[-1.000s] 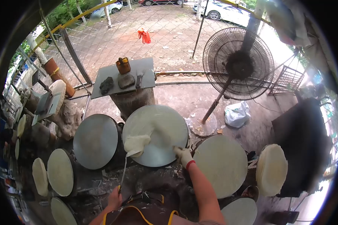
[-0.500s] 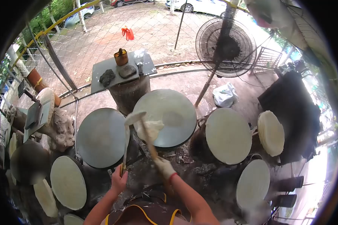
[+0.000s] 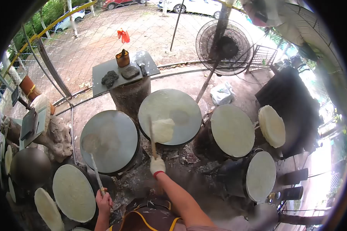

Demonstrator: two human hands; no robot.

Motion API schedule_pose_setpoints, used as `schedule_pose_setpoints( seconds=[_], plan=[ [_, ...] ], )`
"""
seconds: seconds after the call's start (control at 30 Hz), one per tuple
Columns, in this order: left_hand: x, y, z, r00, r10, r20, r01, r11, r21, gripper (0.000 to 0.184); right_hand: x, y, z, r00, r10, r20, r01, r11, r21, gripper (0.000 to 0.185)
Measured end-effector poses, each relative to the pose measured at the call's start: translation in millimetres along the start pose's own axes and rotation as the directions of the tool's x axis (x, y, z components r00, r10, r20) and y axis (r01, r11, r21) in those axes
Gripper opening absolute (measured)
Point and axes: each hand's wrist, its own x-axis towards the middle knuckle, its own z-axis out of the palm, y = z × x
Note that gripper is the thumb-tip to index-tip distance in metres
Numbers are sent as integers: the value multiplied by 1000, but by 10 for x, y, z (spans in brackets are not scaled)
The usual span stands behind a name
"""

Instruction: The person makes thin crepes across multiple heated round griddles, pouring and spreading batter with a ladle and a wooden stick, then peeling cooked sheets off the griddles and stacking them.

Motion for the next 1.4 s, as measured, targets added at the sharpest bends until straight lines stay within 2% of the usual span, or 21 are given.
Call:
schedule_pose_setpoints(
  seconds=[0.03, 0.1, 0.2, 0.27, 0.3, 0.4, 0.53, 0.57, 0.67, 0.7, 0.8, 0.83, 0.93, 0.97, 1.1, 1.13, 1.2, 1.3, 1.4],
  plan=[
    [-28, -33, -51, 1000, -2, -9, 2, 1000, -10, 18, 66, 155, -8, 996, -3, -85, 5, 1000, 17, 35],
    [-83, -73, -102, 1000, -7, -28, 6, 999, -32, 18, 159, 216, 69, 972, 210, -105, -172, 942, 288, 37],
    [-145, -40, -35, 999, -29, -39, 26, 997, -71, 16, 41, 144, 124, 968, 199, -153, -140, 934, 328, 37],
    [-163, -58, 9, 999, -27, -28, 24, 996, -90, 16, -88, 185, 97, 981, -36, -189, 43, 999, 34, 35],
    [-175, -75, 52, 999, -26, -19, 24, 994, -103, 16, 4, 469, 67, 970, -168, -175, 144, 979, -141, 37],
    [-241, -107, 169, 999, -24, -20, 23, 996, -85, 16, 172, 623, -252, 979, 53, -196, -48, 998, 33, 34],
    [-340, -212, 400, 1000, -4, -20, 2, 996, -88, 17, 186, 574, -298, 995, 52, -83, -17, 929, 370, 26],
    [-371, -255, 466, 1000, -9, -23, 6, 996, -90, 17, 225, 804, -235, 995, -96, 36, 89, 983, 162, 29],
    [-477, -330, 768, 998, -37, -51, 32, 995, -99, 18, 136, 1045, -758, 943, -333, 17, 333, 939, -91, 33],
    [-500, -342, 900, 997, -46, -64, 39, 994, -104, 18, 201, 972, -1010, 993, -102, 67, 104, 994, -27, 36],
    [-649, -354, 1316, 995, -46, -94, 36, 994, -106, 19, 488, 813, -1524, 997, -6, 77, 1, 998, 61, 36],
    [-681, -358, 1463, 995, -46, -93, 36, 993, -108, 19, 479, 657, -1683, 998, -55, 14, 54, 995, 79, 36],
    [-758, -388, 1852, 995, -47, -93, 36, 992, -118, 18, 478, 815, -1775, 940, -248, 235, 252, 968, 14, 38],
    [-770, -423, 1976, 994, -47, -95, 35, 991, -128, 18, 526, 1027, -1757, 851, -254, 460, 348, 928, -131, 40],
    [-863, -509, 2368, 993, -59, -103, 43, 988, -147, 18, 872, 1315, -2215, 949, -164, 271, 211, 965, -154, 42],
    [-900, -515, 2434, 993, -64, -104, 49, 989, -143, 18, 978, 1239, -2361, 952, -180, 246, 222, 963, -153, 41],
    [-939, -517, 2579, 993, -70, -100, 55, 989, -138, 19, 1181, 1172, -2456, 935, -251, 252, 281, 955, -92, 37],
    [-964, -537, 2703, 991, -82, -104, 68, 989, -135, 19, 942, 1130, -2743, 860, -235, 453, 356, 913, -202, 34],
    [-963, -545, 2819, 989, -93, -116, 78, 988, -133, 18, 1280, 1338, -2780, 913, -222, 341, 289, 944, -158, 31]
  ],
)
